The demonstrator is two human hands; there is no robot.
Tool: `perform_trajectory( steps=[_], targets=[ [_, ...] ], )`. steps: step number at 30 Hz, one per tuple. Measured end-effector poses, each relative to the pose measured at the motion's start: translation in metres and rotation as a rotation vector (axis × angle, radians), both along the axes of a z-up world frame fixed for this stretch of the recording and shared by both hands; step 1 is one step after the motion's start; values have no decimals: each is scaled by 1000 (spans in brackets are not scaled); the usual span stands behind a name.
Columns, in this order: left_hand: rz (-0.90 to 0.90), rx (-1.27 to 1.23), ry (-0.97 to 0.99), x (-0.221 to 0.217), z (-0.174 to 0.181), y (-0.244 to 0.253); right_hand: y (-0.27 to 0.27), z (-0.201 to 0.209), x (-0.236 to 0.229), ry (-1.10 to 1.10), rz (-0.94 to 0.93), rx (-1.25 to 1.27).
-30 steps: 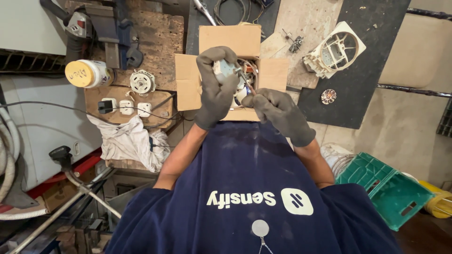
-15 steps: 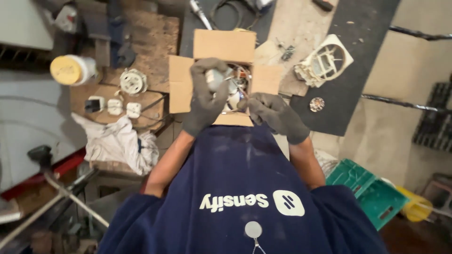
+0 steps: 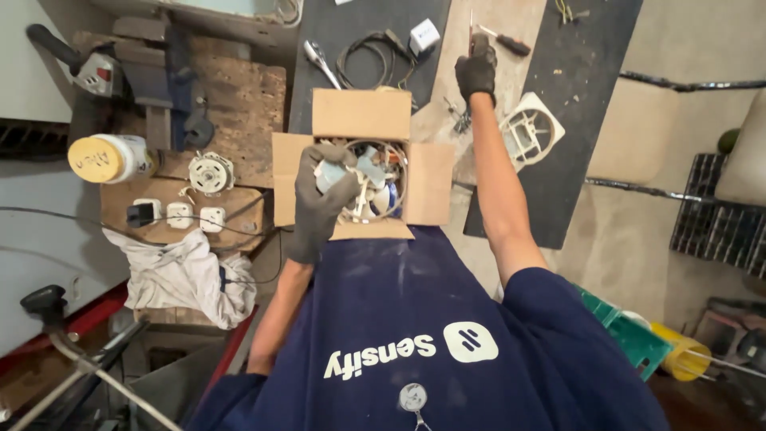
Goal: The person disassembles a small electric motor on a cluttered workbench. They remove the motor housing, separate the internal components, and place the parts on the table. Later, they pick up a white plastic component and use pliers to remove a small piece from it.
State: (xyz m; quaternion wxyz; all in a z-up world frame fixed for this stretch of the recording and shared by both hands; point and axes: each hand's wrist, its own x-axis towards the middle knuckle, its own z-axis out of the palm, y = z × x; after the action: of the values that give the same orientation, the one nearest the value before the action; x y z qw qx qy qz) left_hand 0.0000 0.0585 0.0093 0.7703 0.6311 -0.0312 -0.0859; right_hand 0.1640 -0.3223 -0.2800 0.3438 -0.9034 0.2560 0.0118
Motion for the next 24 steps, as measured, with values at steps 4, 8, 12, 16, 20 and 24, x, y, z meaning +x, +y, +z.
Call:
perform_trajectory(
  steps=[4,8,12,16,20,24],
  targets=[
    [99,-144,214,10,2,2,-10,-69,25,126,-59,-233],
    [269,-108,366,25,-24,11,-1,-60,36,349,-55,-252],
    [330,-165,383,51,-28,14,-1,-32,66,474,-70,-276],
    [312,-138,385,80,-26,17,-12,-26,110,233,-10,-289],
    [315,-111,406,105,-18,17,-22,-57,178,-94,68,-280],
    [369,-14,441,120,-12,15,-15,-70,231,-111,42,-256]
  ],
)
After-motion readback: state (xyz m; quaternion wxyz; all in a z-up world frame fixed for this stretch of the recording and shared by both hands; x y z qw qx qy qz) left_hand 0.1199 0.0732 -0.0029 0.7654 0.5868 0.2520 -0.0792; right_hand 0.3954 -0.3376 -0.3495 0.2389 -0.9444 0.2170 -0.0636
